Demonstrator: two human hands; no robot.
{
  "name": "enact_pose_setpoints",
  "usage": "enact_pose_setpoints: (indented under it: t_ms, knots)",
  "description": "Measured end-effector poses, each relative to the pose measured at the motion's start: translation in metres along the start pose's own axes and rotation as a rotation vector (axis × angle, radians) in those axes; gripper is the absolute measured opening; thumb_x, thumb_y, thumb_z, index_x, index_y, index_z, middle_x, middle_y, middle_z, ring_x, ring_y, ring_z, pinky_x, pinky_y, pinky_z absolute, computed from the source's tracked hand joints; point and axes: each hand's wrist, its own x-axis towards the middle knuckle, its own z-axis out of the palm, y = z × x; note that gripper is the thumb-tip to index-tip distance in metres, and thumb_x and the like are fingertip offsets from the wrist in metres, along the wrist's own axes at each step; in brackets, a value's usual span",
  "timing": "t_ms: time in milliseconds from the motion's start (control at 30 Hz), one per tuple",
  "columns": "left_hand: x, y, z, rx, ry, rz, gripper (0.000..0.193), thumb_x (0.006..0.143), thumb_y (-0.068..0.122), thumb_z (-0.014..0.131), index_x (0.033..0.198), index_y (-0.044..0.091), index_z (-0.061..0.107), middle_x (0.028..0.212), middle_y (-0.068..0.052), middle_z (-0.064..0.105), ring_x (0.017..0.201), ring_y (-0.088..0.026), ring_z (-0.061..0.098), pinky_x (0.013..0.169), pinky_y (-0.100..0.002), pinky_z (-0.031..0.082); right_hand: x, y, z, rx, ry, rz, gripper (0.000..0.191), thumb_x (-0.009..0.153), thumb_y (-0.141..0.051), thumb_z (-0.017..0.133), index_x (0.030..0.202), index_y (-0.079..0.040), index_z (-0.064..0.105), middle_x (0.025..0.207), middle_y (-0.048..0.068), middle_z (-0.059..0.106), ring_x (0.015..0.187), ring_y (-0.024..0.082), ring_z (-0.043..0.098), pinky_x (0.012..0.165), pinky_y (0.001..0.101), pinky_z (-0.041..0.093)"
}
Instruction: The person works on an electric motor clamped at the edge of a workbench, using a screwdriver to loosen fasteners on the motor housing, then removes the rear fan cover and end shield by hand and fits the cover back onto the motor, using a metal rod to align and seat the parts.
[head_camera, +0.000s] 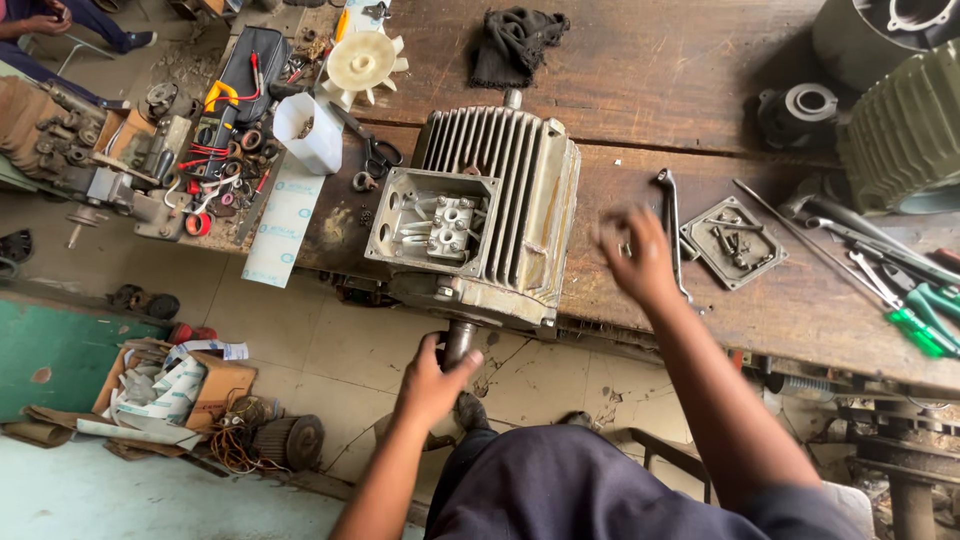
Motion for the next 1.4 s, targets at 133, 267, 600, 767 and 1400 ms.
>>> enact_pose_setpoints:
  t_ms: [133,267,600,767,1400]
  knots:
    - [-0.032,0.009,0.017,0.402,0.494,0.475,0.078,0.083,0.044,0.08,0.137,0.0,0.047,0.102,-0.023,0.07,0.078,-0.031,0.069,0.06,-0.039,0.057,0.099,-0.011,0.011,0.362,0.036,0.119,0.044,0.101,-0.037,0.071,0.124,0.001,0.065,0.12,0.014,0.062,0.107,0.025,0.066,0.087,0.0358,0.058]
    - [-0.04,0.007,0.029,-0.092,0.319,0.161,0.063,0.085,0.038,0.075,0.133,0.005,0.05,0.091,-0.012,0.074,0.059,-0.022,0.07,0.053,-0.038,0.056,0.15,-0.035,0.032,0.384,-0.015,0.003,0.046,0.101,-0.037,0.071,0.123,0.003,0.068,0.12,0.019,0.063,0.107,0.028,0.066,0.089,0.0387,0.055]
    - [-0.029,-0.001,0.043,-0.16,0.481,0.339,0.04,0.091,0.031,0.077,0.115,0.004,0.06,0.077,-0.011,0.073,0.06,-0.024,0.07,0.057,-0.038,0.054,0.154,-0.016,0.048,0.293,-0.085,0.092,0.045,0.104,-0.038,0.066,0.118,0.005,0.07,0.106,0.017,0.071,0.1,0.024,0.066,0.089,0.035,0.051]
    - [-0.025,-0.002,0.035,-0.179,0.44,0.425,0.041,0.093,0.033,0.076,0.115,0.004,0.058,0.081,-0.014,0.072,0.066,-0.027,0.072,0.058,-0.04,0.056,0.15,-0.008,0.05,0.354,0.007,0.069,0.047,0.106,-0.039,0.068,0.118,0.008,0.069,0.107,0.014,0.061,0.102,0.021,0.063,0.09,0.0316,0.05]
    - [-0.009,-0.034,0.056,-1.52,-0.444,-0.344,0.044,0.098,0.046,0.061,0.122,0.009,0.056,0.068,-0.002,0.057,0.043,-0.007,0.043,0.04,-0.022,0.035,0.154,-0.006,0.048,0.483,0.139,0.162,0.042,0.104,-0.034,0.068,0.12,0.005,0.07,0.11,0.011,0.074,0.102,0.015,0.067,0.092,0.0276,0.051]
